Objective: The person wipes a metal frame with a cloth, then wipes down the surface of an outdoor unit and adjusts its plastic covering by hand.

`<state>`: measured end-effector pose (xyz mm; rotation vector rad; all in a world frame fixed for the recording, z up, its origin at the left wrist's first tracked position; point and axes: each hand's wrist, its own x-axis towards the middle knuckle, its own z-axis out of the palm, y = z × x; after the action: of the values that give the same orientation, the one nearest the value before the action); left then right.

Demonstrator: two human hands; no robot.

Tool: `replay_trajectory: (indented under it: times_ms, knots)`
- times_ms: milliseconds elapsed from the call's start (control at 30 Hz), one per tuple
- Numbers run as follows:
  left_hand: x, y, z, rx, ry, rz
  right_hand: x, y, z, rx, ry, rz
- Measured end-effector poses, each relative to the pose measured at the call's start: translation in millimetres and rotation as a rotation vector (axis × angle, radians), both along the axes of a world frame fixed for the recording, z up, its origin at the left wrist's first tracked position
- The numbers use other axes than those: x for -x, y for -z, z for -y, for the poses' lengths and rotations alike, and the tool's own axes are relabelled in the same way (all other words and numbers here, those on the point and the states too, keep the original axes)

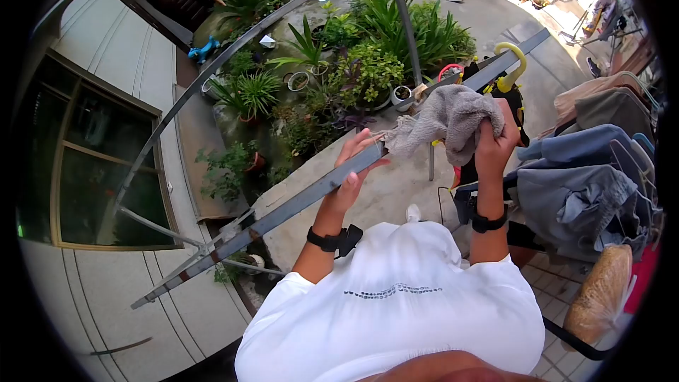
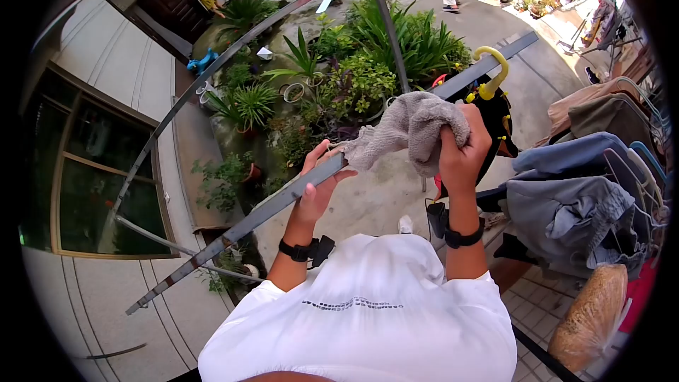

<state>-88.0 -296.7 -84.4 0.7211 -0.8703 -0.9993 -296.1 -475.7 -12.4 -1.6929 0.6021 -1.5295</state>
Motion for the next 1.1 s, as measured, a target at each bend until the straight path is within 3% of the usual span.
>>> replay_trajectory:
  times_ms: [33, 133, 233, 333, 533, 633, 767, 833, 1100]
  knots:
    - [1, 2, 0, -0.006, -0.008, -0.032, -10, -4, -5, 0.041, 0.005, -0.06]
    - [1, -9, -4, -0.167, -0.131, 0.219, -38, -20, -25, 0.371, -0.014, -0.309]
    - [-4, -12, -7, -0.181, -0.185, 0.317, -59, -19, -46, 0.529, -0.149, -0.36]
    - [-2, -19, -9, -0.165, -0.269, 0.432, -59, -9, -30, 0.581, -0.091, -0.385]
    - [2, -26, -7, -0.222, -0.266, 0.448, -35, -18, 35, 0.523, 0.107, -0.558]
    - [7, -24, -2, -0.212, -0.257, 0.411, -38, -37, 49, 0.419, 0.082, -0.823]
    - [4, -12, 16, -0.045, -0.331, 0.479, -68, -55, 61, 0.292, -0.143, -1.231]
    - [7, -1, 21, -0.01, -0.366, 0.465, -86, -59, 42, 0.349, -0.266, -1.348]
    - [4, -25, 2, -0.061, -0.33, 0.463, -100, -61, 32, 0.394, -0.401, -1.416]
